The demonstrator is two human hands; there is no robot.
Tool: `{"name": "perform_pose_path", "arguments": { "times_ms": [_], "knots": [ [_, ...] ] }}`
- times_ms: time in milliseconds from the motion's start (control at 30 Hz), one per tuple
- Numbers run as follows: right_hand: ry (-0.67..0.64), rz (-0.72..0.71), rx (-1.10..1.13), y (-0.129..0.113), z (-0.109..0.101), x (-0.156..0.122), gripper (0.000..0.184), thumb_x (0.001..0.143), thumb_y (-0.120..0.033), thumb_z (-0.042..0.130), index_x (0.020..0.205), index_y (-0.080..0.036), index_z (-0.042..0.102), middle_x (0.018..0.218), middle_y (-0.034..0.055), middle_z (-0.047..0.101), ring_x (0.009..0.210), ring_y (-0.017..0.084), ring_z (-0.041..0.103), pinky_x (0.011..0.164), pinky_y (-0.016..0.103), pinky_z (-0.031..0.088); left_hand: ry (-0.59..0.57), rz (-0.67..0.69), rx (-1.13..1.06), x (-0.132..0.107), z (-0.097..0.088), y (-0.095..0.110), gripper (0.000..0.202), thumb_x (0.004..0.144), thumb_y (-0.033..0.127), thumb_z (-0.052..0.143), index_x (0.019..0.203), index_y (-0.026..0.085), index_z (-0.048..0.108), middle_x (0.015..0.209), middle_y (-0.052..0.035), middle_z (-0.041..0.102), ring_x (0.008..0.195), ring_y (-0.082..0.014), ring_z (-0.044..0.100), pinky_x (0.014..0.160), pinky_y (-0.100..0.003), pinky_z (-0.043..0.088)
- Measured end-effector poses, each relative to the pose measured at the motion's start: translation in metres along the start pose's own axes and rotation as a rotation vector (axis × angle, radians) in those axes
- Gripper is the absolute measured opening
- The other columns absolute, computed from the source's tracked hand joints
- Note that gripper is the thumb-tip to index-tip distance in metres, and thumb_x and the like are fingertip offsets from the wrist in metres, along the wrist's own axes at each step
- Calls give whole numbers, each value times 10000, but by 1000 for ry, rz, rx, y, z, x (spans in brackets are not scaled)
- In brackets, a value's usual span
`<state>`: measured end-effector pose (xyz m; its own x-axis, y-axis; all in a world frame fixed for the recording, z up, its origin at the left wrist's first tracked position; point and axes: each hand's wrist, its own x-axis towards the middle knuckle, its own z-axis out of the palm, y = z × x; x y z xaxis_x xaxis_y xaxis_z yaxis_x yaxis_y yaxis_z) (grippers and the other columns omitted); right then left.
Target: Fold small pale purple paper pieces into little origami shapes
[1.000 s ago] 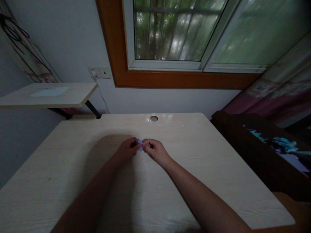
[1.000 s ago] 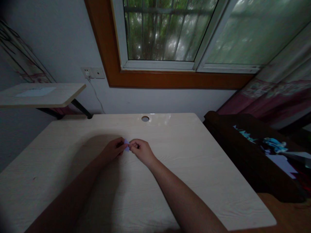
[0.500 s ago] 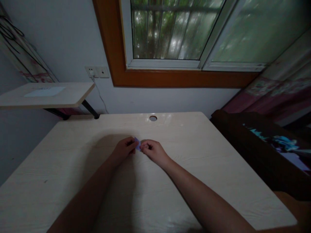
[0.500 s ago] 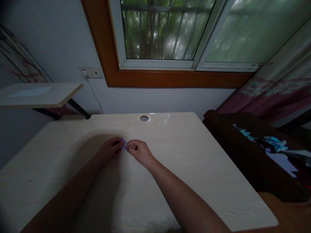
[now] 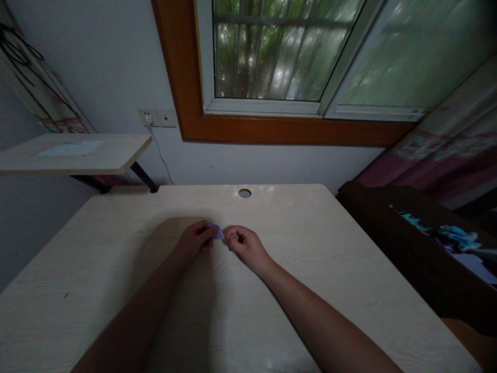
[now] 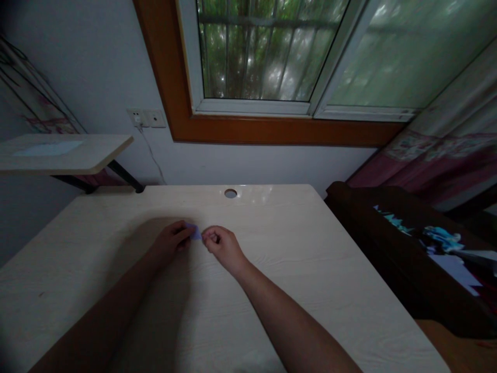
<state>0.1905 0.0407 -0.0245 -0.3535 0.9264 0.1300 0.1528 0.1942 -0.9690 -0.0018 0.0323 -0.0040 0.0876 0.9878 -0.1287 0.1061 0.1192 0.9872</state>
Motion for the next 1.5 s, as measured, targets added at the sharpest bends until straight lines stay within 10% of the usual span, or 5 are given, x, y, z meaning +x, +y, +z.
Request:
{"name": "perform_pose_path", "arguments": {
  "times_ms": [733,933,1500],
  "knots": [
    [-1,51,138,-3,0,-3,261,906,-431,541,840,-185,599,679,-5,605,535,99,518,529,215,410,-26,21,-56,0,2,-2,324,861,433,554,714,150,606,603,2,583,538,-103,505,499,-209,372],
    [12,85,197,-4,-1,-4,265,887,-441,565,821,-185,588,657,-12,594,518,96,503,514,216,400,59,136,-177,-7,8,-1,234,878,352,542,1055,198,536,828,-18,635,683,-135,609,538,-215,438],
    [-19,70,255,-15,-3,-7,276,870,-464,591,817,-193,584,679,-5,607,533,100,507,519,222,404,-31,401,300,-14,8,-2,193,828,239,633,1012,219,687,943,-44,665,760,-136,623,690,-242,489]
  ]
}}
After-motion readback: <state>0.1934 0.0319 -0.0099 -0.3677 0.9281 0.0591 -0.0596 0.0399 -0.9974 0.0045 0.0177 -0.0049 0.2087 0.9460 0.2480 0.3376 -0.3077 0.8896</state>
